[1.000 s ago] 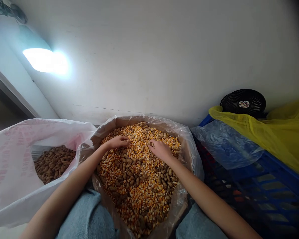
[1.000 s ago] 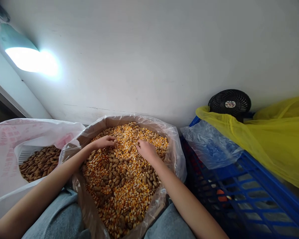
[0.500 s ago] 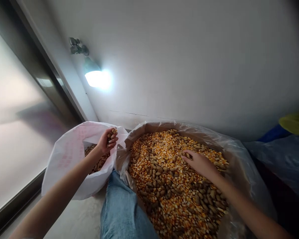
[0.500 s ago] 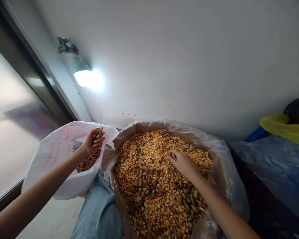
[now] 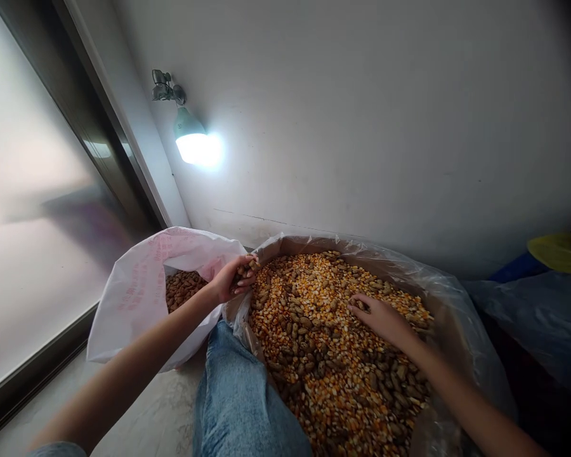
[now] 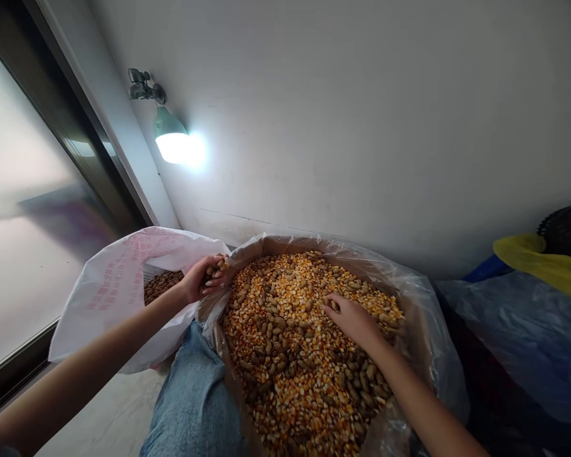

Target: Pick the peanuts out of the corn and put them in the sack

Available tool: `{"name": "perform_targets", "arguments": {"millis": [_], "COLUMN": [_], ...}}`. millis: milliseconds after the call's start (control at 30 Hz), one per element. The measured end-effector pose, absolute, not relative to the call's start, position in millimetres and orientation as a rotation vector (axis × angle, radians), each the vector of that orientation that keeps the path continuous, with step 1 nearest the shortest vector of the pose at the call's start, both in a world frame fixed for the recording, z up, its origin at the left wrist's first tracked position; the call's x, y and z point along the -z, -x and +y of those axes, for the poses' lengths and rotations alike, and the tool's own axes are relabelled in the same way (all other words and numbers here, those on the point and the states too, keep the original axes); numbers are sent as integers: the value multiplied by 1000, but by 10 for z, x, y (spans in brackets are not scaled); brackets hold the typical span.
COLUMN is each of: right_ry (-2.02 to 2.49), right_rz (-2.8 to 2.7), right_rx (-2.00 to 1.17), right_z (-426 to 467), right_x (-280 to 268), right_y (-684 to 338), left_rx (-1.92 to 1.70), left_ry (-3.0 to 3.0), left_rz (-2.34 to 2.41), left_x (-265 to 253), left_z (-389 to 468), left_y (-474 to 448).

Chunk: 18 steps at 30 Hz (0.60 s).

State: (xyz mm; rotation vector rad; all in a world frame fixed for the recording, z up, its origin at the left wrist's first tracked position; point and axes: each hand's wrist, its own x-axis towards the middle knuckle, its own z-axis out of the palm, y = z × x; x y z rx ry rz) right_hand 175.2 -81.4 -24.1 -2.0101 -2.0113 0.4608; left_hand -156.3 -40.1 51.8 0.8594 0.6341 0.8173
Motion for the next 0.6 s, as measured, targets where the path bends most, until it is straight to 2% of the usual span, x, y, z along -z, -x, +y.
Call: {"name": "perform_targets", "arguments": {"millis": [167, 333, 467, 600], "right_ry": [1992, 1984, 1979, 1956], "right_rz": [-2003, -1990, -1973, -1909], "right_rx": [-478, -497, -535, -598], "right_z": [-825, -830, -831, -789], "right_x": [214, 170, 160, 151], "right_y": [-1761, -1750, -1753, -1712], "left_rx": [-800, -946, -1007, -682], "left_ry": [-877, -913, -1363, -1915], "left_rz": [650, 810, 1325, 1904], "left_x": [-434, -387, -411, -379], "left_z": [-411, -329, -211, -147], "left_y": [1416, 1785, 2380, 2893]}}
